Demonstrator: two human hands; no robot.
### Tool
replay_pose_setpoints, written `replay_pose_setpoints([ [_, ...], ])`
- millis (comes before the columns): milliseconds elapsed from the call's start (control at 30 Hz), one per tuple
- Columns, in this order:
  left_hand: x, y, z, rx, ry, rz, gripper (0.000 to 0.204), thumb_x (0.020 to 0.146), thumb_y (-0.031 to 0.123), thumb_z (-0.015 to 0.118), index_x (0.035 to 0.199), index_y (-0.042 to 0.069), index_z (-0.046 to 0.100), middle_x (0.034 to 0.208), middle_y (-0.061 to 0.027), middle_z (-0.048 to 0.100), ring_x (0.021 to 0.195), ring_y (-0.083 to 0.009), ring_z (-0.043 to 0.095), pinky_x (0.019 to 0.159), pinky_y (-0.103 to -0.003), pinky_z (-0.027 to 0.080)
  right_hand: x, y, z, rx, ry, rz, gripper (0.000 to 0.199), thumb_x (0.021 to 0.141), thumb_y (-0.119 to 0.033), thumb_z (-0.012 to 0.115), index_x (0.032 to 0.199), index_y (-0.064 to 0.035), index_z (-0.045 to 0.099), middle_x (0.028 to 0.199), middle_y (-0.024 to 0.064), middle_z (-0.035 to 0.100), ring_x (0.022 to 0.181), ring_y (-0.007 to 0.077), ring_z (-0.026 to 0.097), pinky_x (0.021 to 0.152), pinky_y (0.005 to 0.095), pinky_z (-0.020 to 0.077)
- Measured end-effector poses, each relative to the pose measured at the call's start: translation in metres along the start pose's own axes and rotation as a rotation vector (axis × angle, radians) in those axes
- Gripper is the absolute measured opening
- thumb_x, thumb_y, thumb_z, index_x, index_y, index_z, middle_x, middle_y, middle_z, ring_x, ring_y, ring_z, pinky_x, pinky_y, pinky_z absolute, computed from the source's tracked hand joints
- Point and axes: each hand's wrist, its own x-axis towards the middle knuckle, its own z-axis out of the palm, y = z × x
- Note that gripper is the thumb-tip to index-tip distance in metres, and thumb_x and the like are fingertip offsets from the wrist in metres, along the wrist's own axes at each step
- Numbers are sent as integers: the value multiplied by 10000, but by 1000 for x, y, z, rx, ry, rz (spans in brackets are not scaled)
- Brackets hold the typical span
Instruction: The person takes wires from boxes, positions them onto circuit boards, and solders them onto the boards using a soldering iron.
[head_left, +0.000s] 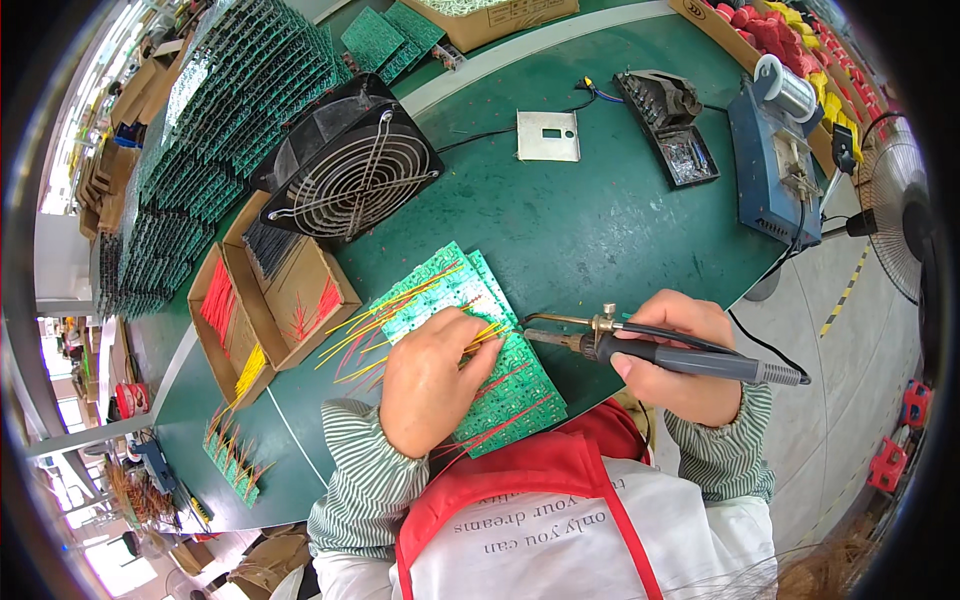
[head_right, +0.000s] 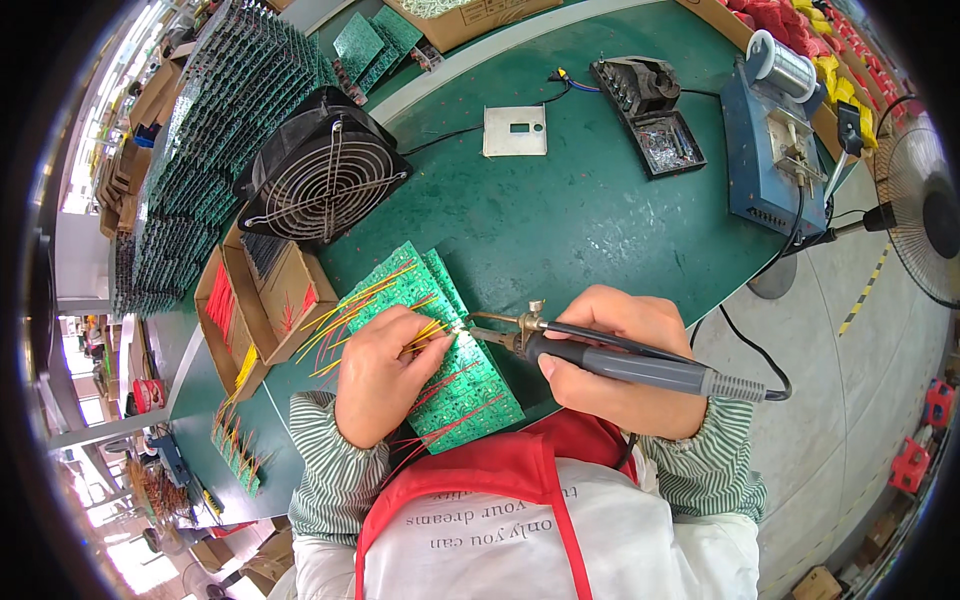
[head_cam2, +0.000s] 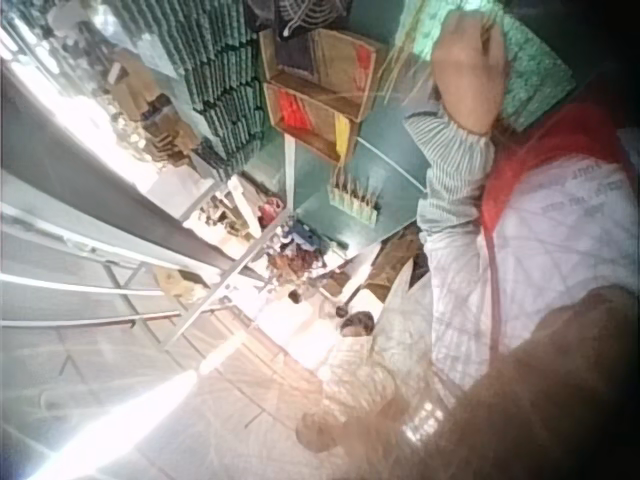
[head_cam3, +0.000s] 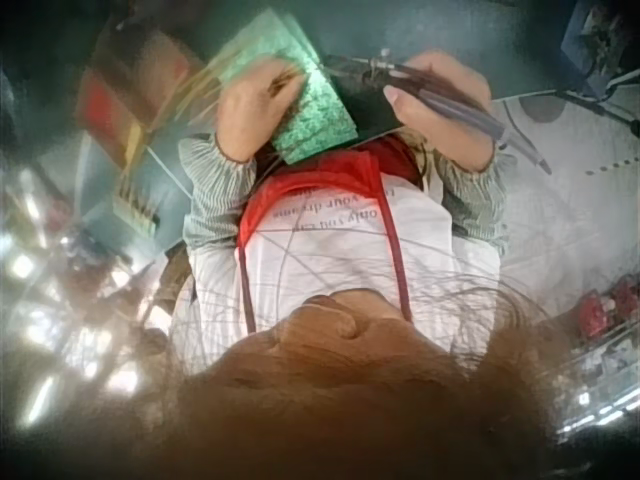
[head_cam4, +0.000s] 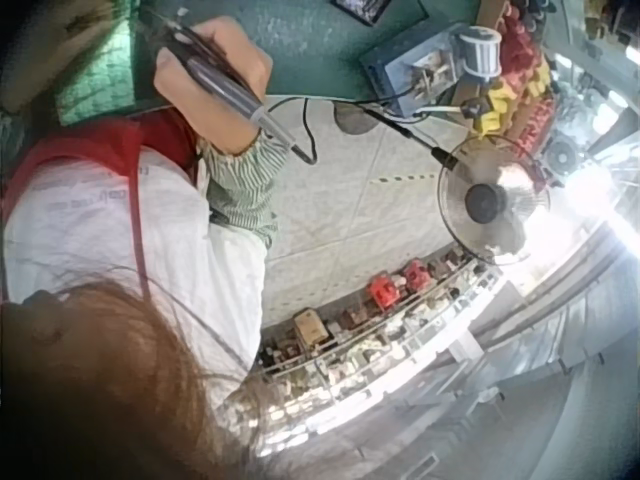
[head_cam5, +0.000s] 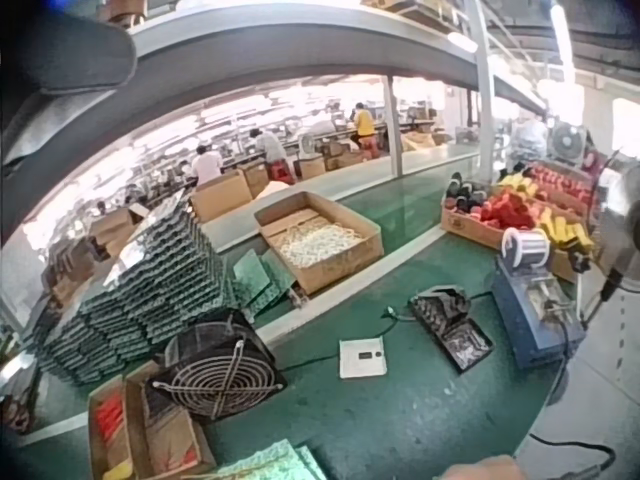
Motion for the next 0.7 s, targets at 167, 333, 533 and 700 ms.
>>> replay_pose_setpoints([
  [167, -3, 1, -3, -6, 2, -11, 115, 758, 88, 704, 798, 8, 631, 712, -87, 572, 563, -206, 532, 519, -317, 418, -2, -4, -3, -3, 16, -34, 155, 691, -61, 707, 790, -4, 601, 639, 38, 619, 548, 67, 566, 515, 218, 439],
  [333, -16, -5, -38, 23, 55, -8, 93, 801, 92, 665, 859, 21, 649, 827, -110, 642, 717, -263, 636, 652, -341, 511, -11, -7, -5, -50, 10, -77, 160, 682, -50, 712, 785, -6, 599, 634, 43, 618, 524, 80, 570, 490, 223, 433],
  [533, -66, 9, -58, 129, 135, -212, 102, 776, 86, 694, 848, 21, 661, 783, -121, 661, 687, -288, 637, 629, -356, 499, -24, -12, 8, -19, -83, -122, 171, 660, -54, 729, 760, -16, 596, 595, 50, 600, 488, 120, 579, 464, 244, 427],
  [700, -81, 2, -33, -35, -42, -192, 91, 763, 46, 699, 822, 0, 648, 733, -95, 639, 583, -181, 593, 545, -276, 462, -27, -16, 30, -19, -196, -96, 149, 660, -65, 726, 733, -37, 599, 568, 43, 579, 478, 154, 577, 459, 267, 423],
])
